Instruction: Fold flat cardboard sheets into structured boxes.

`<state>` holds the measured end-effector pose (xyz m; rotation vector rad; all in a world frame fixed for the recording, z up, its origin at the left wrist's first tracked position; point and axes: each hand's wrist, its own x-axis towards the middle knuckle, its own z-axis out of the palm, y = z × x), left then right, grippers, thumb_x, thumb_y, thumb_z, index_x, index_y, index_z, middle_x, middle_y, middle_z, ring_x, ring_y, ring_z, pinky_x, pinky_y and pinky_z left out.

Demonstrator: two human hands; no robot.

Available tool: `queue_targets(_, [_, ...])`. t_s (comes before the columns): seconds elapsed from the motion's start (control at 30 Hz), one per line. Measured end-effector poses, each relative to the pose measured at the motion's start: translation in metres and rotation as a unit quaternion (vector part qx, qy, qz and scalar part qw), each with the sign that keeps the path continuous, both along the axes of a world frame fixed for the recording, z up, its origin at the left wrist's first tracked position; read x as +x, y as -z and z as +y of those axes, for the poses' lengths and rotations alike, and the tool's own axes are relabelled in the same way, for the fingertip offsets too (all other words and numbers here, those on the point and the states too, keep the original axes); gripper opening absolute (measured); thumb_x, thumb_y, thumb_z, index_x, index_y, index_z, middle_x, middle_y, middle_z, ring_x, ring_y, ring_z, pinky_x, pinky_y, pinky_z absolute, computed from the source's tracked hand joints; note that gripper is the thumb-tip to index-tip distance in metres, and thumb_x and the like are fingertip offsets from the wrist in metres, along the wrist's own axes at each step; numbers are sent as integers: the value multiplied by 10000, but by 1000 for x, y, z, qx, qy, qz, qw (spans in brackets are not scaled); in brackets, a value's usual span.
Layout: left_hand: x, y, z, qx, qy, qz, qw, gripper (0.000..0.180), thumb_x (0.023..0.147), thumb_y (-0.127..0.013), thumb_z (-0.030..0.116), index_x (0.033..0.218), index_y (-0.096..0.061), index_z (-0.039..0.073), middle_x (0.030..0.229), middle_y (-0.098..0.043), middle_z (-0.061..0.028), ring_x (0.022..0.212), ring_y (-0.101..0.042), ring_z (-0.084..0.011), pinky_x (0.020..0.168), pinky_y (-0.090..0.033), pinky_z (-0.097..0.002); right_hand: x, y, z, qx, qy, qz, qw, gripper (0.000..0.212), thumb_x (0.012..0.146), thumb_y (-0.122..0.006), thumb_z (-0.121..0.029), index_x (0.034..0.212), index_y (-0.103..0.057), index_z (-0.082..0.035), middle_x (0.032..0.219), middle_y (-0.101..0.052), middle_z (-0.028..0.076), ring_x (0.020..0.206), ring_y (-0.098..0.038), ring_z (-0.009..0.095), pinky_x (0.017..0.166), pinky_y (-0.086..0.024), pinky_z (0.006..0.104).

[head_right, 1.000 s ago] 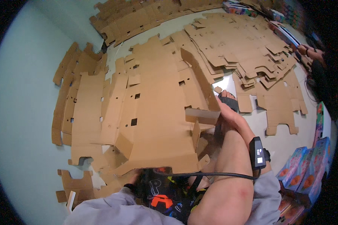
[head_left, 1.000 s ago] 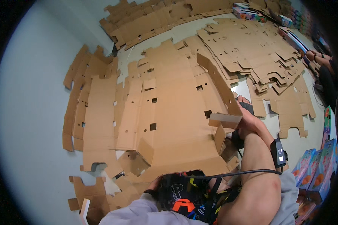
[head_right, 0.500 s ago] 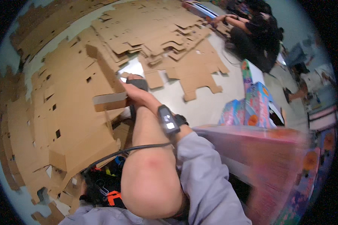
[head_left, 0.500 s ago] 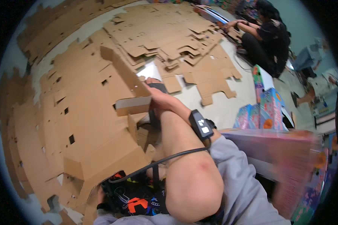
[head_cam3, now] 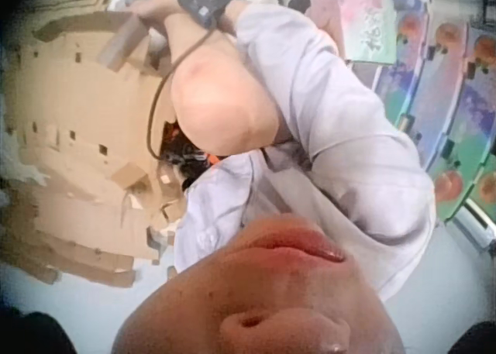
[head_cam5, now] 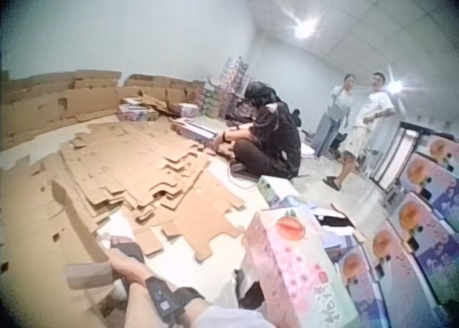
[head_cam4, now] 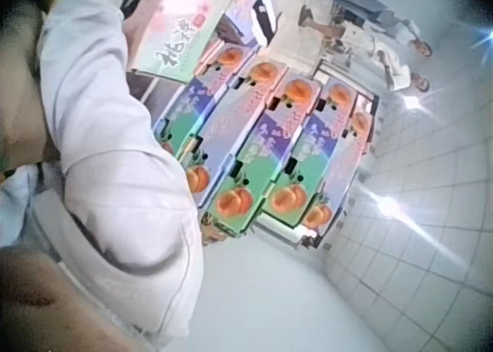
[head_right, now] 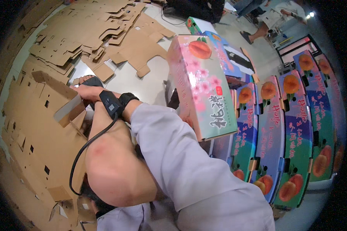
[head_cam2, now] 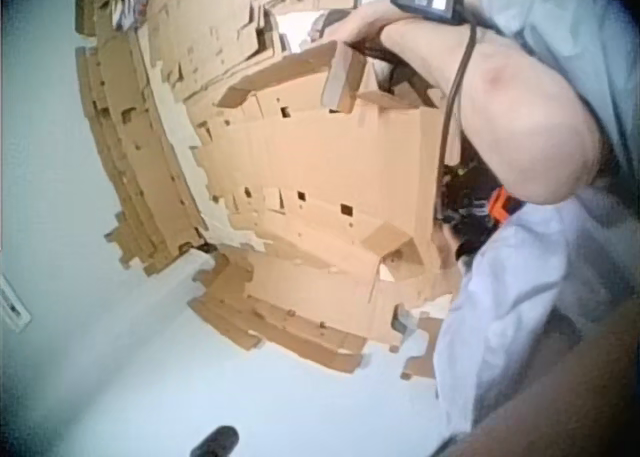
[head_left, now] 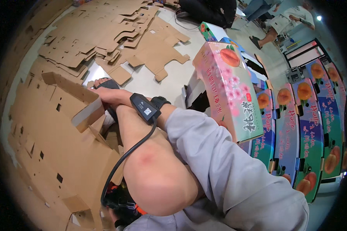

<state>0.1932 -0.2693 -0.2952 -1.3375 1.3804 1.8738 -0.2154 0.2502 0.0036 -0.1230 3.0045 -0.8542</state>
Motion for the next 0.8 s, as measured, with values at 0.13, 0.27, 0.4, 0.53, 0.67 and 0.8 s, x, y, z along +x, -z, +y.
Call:
queue_targets(0.13, [16, -13, -19, -10, -23, 0, 1000, 536, 936, -438, 499, 1192, -526, 36, 1072, -614, -91, 920, -591, -231, 792, -494, -323, 15, -36, -33, -302, 23, -141, 943, 343, 901, -492, -437, 1003, -570, -119, 1016, -549, 75, 1018, -495, 190, 907, -387, 298])
queue_targets(0.27, [20, -9, -1, 15, -37, 23, 999, 545, 939, -425, 510, 1188, -529, 36, 1074, -615, -91, 923, -597, -233, 795, -497, -324, -2, 9, -25, -490, 4, -275, 827, 367, 929, -506, -370, 1167, -578, -100, 1012, -607, -15, 862, -550, 79, 753, -457, 262])
queue_targets(0.4, [10, -34, 19, -18, -93, 106, 990, 554, 943, -413, 521, 1183, -531, 36, 1076, -616, -91, 926, -602, -234, 799, -501, -325, 17, 3, -26, -410, 50, -241, 878, 451, 925, -491, -439, 1225, -531, -105, 1084, -587, 65, 997, -538, 144, 811, -452, 309])
queue_targets(0.53, [-82, -102, 24, -102, -193, 274, 937, 565, 946, -401, 533, 1179, -534, 36, 1078, -618, -90, 929, -607, -236, 803, -504, -326, 29, -32, -31, -546, 131, -315, 765, 453, 917, -498, -470, 1178, -532, -101, 1004, -584, 51, 884, -557, 144, 705, -467, 324])
queue_targets(0.67, [-129, -197, -17, -149, -254, 403, 866, 575, 949, -388, 544, 1175, -537, 36, 1080, -619, -90, 932, -612, -237, 807, -507, -328, 24, -31, -35, -626, 137, -337, 690, 459, 911, -504, -493, 1143, -532, -98, 943, -582, 42, 798, -571, 144, 626, -479, 336])
queue_targets(0.8, [-146, -319, -18, -66, -118, 428, 894, 667, 945, -274, 608, 1334, -437, 92, 1292, -521, -99, 1149, -533, -290, 947, -461, -437, -1, 0, -24, -437, 42, -226, 870, 605, 926, -341, -610, 1327, -385, -159, 1238, -476, 90, 1163, -467, 232, 929, -418, 446])
